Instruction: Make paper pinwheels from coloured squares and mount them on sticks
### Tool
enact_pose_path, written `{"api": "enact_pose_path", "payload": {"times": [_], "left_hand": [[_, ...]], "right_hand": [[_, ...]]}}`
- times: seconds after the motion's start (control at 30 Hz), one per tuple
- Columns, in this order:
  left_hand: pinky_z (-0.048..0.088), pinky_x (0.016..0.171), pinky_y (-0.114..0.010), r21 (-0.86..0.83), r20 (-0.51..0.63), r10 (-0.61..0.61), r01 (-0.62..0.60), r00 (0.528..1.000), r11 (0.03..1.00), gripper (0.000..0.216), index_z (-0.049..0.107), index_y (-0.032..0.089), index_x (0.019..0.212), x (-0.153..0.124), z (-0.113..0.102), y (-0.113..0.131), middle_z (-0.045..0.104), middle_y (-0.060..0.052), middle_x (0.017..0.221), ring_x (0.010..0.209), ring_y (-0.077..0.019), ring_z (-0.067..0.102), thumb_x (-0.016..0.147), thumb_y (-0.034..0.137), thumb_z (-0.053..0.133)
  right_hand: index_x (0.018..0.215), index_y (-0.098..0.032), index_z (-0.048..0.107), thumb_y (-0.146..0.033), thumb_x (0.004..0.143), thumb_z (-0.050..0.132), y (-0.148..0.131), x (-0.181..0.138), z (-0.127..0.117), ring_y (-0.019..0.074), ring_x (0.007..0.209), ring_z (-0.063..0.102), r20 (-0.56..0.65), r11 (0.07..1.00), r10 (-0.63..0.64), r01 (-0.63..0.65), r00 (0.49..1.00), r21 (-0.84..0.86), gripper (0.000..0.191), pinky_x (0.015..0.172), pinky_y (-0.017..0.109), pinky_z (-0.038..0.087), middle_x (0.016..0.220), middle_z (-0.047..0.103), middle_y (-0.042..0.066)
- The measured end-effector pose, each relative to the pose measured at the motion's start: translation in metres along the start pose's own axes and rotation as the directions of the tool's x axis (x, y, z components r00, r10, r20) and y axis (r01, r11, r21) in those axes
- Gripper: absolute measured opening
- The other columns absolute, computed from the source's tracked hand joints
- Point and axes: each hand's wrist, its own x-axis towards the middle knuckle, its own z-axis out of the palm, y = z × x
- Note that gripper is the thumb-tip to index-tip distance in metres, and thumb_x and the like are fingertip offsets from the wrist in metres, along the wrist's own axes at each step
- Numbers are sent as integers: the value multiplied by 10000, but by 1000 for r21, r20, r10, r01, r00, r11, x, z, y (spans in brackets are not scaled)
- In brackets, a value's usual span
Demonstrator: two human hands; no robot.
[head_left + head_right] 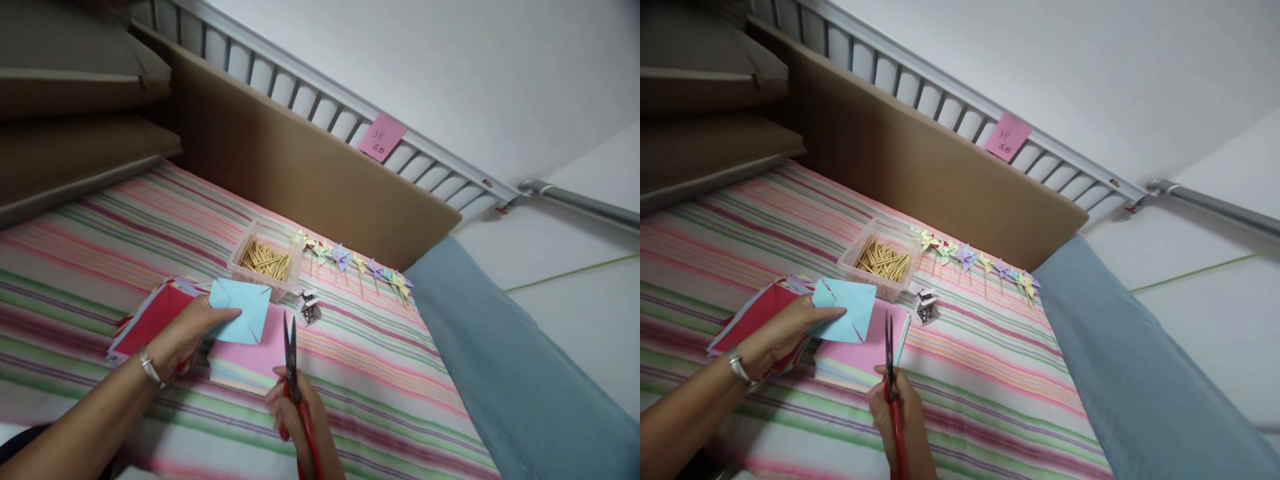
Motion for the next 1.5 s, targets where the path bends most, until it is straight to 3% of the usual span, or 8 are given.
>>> {"api": "enact_pose_path", "payload": {"times": [0.1, 0.2, 0.3, 0.5, 0.77, 1.17, 1.5], "left_hand": [[521, 655, -286, 6, -25, -54, 54, 998, 999, 315, 730, 125, 773, 0, -7, 8, 755, -92, 741, 679, -235, 688, 506, 271, 815], [525, 641, -285, 10, 2, -80, 80, 997, 997, 294, 731, 118, 741, -2, -9, 11, 753, -97, 708, 643, -230, 688, 500, 262, 820], [535, 671, -313, 14, 76, -102, 102, 992, 995, 318, 732, 115, 791, -4, -8, 11, 757, -111, 760, 666, -245, 696, 531, 282, 807], [534, 662, -288, 8, 101, -86, 86, 991, 996, 328, 726, 134, 856, -1, -12, 4, 759, -81, 766, 689, -230, 694, 561, 265, 788], [534, 682, -297, 0, 144, -87, 88, 986, 996, 281, 728, 140, 828, 2, -14, 0, 758, -77, 767, 701, -232, 694, 571, 245, 776], [510, 640, -271, -11, 134, -88, 90, 987, 996, 254, 726, 164, 795, -2, -5, -3, 751, -41, 739, 652, -200, 678, 554, 227, 775], [508, 653, -283, -19, 162, -86, 90, 983, 996, 258, 719, 153, 803, -8, -2, 5, 750, -47, 748, 672, -205, 672, 558, 221, 768]], "right_hand": [[1052, -152, 550, -608, 797, 492, -14, -10, 0, 67, 437, 406, 139, 996, 55, -45, 989, -76, 525, 395, 189, 303, 668, 547, 5], [1013, -165, 560, -572, 798, 507, -19, -16, 0, 59, 417, 375, 171, 983, 128, -103, 977, -150, 463, 389, 181, 277, 623, 505, -25], [980, -176, 579, -476, 783, 555, -13, -17, 0, 60, 417, 340, 164, 971, 173, -141, 971, -194, 360, 394, 183, 240, 580, 470, -48], [897, -174, 624, -324, 722, 607, -4, -14, 3, 87, 476, 357, 122, 949, 185, -145, 975, -280, 232, 461, 200, 273, 535, 391, -66], [935, -185, 631, -369, 721, 626, -8, -17, 5, 101, 514, 409, 116, 937, 216, -173, 969, -302, 282, 521, 215, 351, 613, 447, -44], [883, -166, 612, -282, 739, 597, -8, -11, 9, 90, 480, 381, 116, 941, 197, -155, 974, -302, 185, 477, 205, 295, 569, 386, -60], [896, -158, 605, -307, 743, 596, -6, -11, 7, 90, 489, 392, 138, 935, 201, -148, 970, -321, 214, 479, 205, 311, 590, 404, -52]]}}
